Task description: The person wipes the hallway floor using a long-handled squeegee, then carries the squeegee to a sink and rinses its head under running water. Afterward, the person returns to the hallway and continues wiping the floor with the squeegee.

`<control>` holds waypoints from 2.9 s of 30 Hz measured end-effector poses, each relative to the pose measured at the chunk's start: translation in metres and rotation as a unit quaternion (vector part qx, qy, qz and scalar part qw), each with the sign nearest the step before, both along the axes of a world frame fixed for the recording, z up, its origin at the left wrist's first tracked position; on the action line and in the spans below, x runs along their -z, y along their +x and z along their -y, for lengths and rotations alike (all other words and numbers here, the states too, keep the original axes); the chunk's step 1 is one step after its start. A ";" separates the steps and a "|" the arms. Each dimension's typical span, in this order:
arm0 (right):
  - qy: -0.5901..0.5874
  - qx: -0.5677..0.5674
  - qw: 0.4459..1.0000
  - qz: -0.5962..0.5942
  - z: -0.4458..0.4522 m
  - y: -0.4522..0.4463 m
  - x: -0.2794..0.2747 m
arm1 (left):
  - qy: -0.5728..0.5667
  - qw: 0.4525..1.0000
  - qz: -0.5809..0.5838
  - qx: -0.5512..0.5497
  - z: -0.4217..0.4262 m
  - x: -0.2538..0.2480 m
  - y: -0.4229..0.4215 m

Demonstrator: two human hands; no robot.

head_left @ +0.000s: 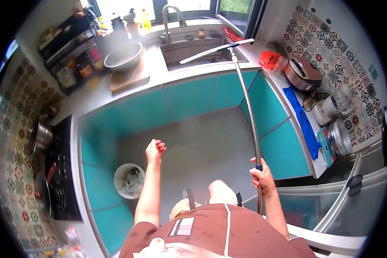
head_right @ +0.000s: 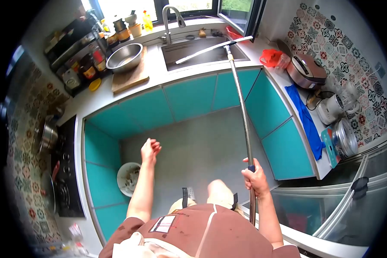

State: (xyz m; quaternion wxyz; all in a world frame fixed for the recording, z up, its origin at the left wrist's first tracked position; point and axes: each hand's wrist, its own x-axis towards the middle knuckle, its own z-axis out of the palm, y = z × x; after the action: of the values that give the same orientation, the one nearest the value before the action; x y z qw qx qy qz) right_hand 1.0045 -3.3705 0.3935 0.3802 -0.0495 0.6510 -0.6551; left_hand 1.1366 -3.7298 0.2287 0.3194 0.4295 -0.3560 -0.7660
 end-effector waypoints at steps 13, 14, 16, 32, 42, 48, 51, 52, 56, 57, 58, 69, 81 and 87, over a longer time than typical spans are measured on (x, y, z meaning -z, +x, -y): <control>0.021 -0.057 0.996 0.061 0.133 -0.197 0.056 | -0.015 0.999 -0.048 0.018 0.183 -0.074 -0.240; 0.027 -0.067 0.995 0.068 0.140 -0.207 0.059 | -0.023 0.998 -0.049 0.012 0.201 -0.081 -0.256; 0.038 -0.073 0.993 0.090 0.155 -0.224 0.061 | -0.052 0.996 -0.071 0.028 0.240 -0.089 -0.288; 0.287 -0.089 0.952 -0.055 0.230 -0.268 0.041 | -0.044 0.997 -0.001 0.062 0.519 -0.043 -0.548; 0.343 -0.058 0.936 -0.049 0.277 -0.258 0.004 | -0.184 0.972 0.072 0.125 0.600 -0.025 -0.587; 0.369 -0.041 0.926 -0.075 0.278 -0.247 0.001 | -0.250 0.952 0.127 0.127 0.617 -0.016 -0.593; 0.379 -0.032 0.921 -0.087 0.280 -0.240 0.002 | -0.323 0.920 0.180 0.133 0.655 0.017 -0.606; 0.383 -0.030 0.919 -0.094 0.277 -0.238 0.001 | -0.379 0.896 0.181 0.143 0.652 0.024 -0.609; 0.394 -0.021 0.912 -0.111 0.273 -0.229 -0.004 | -0.260 0.954 -0.014 0.147 0.525 -0.014 -0.596; 0.398 -0.026 0.911 -0.105 0.269 -0.232 -0.009 | -0.280 0.935 0.022 0.214 0.497 -0.001 -0.599; 0.409 -0.029 0.907 -0.098 0.264 -0.233 -0.013 | -0.278 0.917 0.078 0.274 0.467 0.014 -0.599; 0.464 -0.034 0.882 -0.071 0.232 -0.236 -0.009 | 0.019 0.890 -0.109 0.442 0.400 0.052 -0.579; 0.474 -0.020 0.879 -0.051 0.219 -0.225 0.002 | 0.050 0.873 -0.158 0.458 0.384 0.019 -0.572; 0.478 -0.011 0.877 -0.049 0.216 -0.220 0.007 | -0.009 0.873 -0.209 0.440 0.384 -0.034 -0.604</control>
State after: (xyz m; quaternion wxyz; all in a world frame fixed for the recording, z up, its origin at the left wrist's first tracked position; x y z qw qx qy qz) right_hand 0.7842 -3.5866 0.3863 0.3319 0.0992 0.9022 -0.2570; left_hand 0.5324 -4.1139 0.2622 0.0200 0.0552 -0.4403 -0.8960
